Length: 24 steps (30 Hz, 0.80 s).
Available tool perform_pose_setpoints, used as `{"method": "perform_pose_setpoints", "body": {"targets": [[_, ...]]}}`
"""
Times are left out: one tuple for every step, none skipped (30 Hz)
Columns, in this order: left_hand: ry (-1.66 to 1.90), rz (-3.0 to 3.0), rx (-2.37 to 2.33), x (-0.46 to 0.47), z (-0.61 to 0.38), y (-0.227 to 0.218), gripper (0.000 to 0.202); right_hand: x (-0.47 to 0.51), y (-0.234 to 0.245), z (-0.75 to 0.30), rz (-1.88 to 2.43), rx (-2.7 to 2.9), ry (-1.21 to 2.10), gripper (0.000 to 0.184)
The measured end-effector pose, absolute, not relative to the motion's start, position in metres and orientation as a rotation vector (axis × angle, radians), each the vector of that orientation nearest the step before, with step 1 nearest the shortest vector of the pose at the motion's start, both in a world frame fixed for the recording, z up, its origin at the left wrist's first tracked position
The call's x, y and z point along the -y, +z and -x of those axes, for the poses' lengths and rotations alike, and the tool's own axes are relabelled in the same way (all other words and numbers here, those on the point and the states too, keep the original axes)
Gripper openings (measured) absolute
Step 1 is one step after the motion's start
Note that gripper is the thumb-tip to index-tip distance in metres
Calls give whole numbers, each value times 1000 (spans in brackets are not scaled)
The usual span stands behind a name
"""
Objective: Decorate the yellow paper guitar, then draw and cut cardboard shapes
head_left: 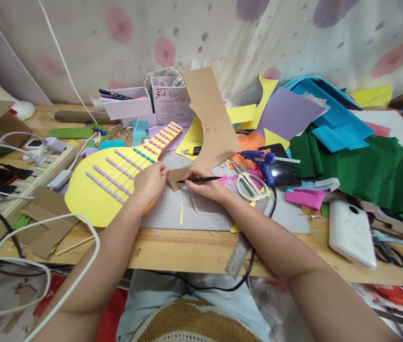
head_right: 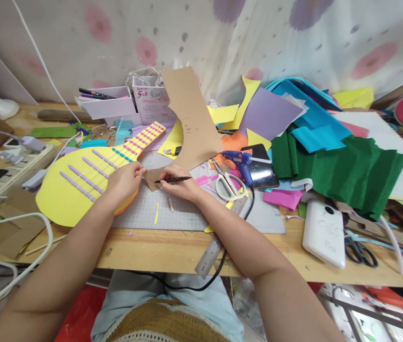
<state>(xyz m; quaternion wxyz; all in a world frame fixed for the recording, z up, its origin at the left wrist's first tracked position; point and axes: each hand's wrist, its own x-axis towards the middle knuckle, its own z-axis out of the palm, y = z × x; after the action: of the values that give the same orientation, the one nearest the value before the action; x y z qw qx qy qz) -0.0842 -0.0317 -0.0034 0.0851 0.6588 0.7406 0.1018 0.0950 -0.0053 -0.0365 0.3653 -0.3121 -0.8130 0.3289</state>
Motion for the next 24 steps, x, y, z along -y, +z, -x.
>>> {"method": "perform_pose_setpoints", "body": {"targets": [[304,-1963,-2208,32,84,-3,25,5,-36,-95,800,2096,840,5],[305,-1962,-2208,32,84,-3,25,6,-35,-95,802,2104,835,4],[306,-1963,-2207,32,84,-3,25,6,-34,-96,809,2110,830,4],[307,-1963,-2206,32,84,-2,26,6,-33,-96,818,2115,827,4],[307,-1964,-2205,32,84,-2,26,6,-32,-96,828,2119,825,4],[308,-1965,-2206,32,84,-2,26,6,-31,-97,834,2121,825,4],[309,-1965,-2207,32,84,-2,25,6,-31,-97,835,2120,826,4],[306,-1963,-2208,32,84,-2,25,6,-32,-97,829,2117,827,4],[304,-1960,-2210,32,84,-2,25,6,-32,-97,817,2113,827,4],[304,-1958,-2210,32,83,-2,25,6,-33,-96,803,2111,824,4],[305,-1956,-2209,32,83,-2,25,5,-34,-96,790,2109,819,4],[306,-1955,-2209,32,83,-2,25,5,-35,-96,779,2111,814,4],[306,-1957,-2208,32,83,-2,25,4,-36,-96,774,2115,808,4],[305,-1959,-2209,32,83,-2,25,4,-37,-97,777,2123,803,3],[303,-1961,-2209,33,83,-2,25,3,-37,-97,786,2128,800,3],[297,-1961,-2210,33,83,-1,25,3,-37,-97,798,2131,798,3],[291,-1959,-2211,33,83,-1,25,3,-37,-98,810,2131,799,3],[286,-1958,-2211,33,83,-1,25,3,-37,-98,817,2129,801,3],[286,-1956,-2211,33,83,-1,25,3,-36,-98,816,2128,805,3],[288,-1957,-2210,33,83,-1,25,3,-36,-98,810,2128,808,3],[290,-1959,-2209,33,83,-1,25,3,-35,-98,801,2129,812,4],[293,-1963,-2209,33,83,-1,25,3,-35,-98,795,2131,814,3],[294,-1968,-2208,33,84,-2,25,3,-35,-98,792,2132,815,3],[295,-1971,-2209,33,84,-2,25,3,-35,-98,794,2132,817,3]]}}
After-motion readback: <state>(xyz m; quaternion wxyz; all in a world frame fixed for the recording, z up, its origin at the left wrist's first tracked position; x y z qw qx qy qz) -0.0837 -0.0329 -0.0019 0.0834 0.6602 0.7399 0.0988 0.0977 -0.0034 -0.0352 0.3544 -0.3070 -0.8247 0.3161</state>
